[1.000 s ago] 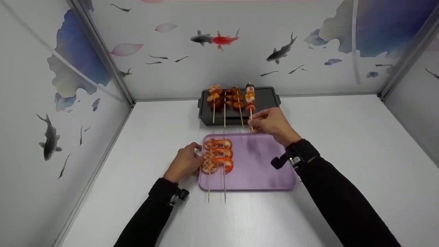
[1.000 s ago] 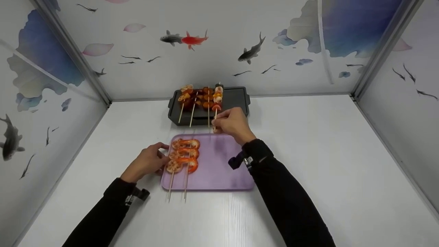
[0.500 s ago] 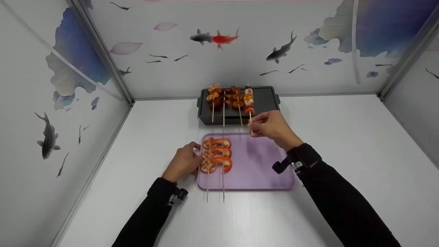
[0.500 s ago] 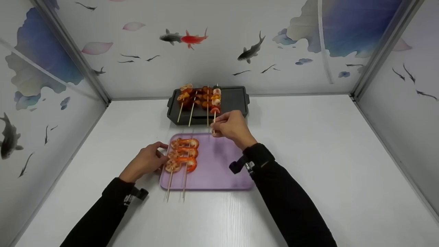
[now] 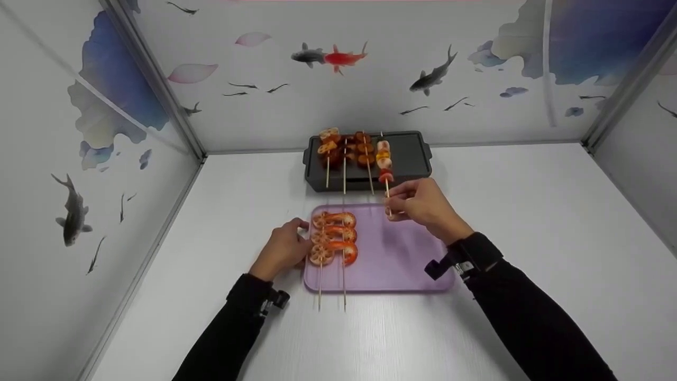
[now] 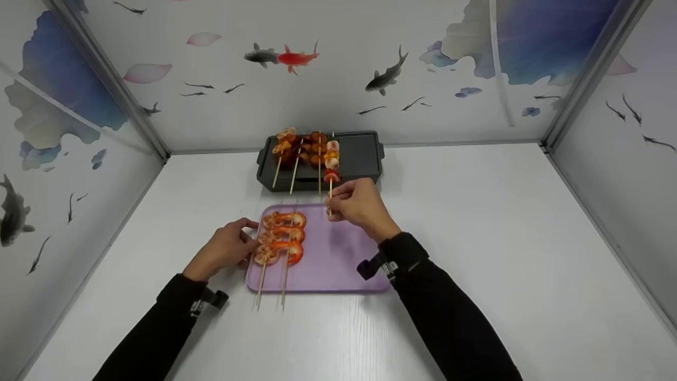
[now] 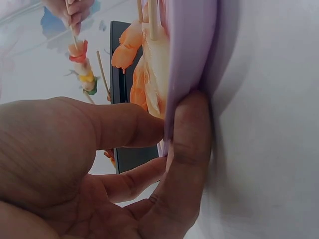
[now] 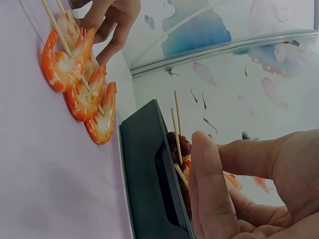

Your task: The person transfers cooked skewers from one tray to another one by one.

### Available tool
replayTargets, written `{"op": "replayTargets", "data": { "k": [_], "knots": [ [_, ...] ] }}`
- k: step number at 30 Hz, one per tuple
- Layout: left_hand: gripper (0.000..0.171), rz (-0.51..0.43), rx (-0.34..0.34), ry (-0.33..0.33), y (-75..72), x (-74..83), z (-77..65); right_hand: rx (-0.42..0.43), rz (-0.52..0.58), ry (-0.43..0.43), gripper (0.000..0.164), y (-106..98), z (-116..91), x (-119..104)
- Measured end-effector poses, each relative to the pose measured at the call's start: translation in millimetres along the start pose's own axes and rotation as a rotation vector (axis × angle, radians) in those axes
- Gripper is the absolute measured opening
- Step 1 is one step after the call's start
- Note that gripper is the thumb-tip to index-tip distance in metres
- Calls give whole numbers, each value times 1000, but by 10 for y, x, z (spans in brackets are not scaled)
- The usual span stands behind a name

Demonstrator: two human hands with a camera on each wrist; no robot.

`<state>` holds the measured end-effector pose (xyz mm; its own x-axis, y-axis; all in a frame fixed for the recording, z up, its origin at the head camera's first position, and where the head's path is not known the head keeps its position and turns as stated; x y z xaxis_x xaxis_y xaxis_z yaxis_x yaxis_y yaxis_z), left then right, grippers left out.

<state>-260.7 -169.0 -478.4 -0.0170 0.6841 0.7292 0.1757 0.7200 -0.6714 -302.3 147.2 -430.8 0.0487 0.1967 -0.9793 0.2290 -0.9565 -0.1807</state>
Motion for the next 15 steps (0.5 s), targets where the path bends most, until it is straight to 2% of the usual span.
{"op": "replayTargets", "data": {
  "k": [4,9,15],
  "knots": [
    [43,-3,-1,-6,-3,-1,-8,-9,-25,4,35,8,-52,21],
    [43,-1,-3,-17,0,-5,-5,-22,0,-1,27,38,-119,46],
    [43,-14,-8,-9,-5,1,1,-39,32,-15,30,57,-211,88]
  ]
}}
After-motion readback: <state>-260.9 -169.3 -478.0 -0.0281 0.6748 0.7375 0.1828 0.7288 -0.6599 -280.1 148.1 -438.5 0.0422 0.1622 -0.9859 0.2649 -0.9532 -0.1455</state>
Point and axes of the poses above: each hand's wrist, its own z-axis towards the middle knuckle, its own y-axis out of the palm, x = y × z, the point moved 1 cm from there along z, towards the middle knuckle, and after that the axes turned 3 degrees about -z, right-handed, at the moved point
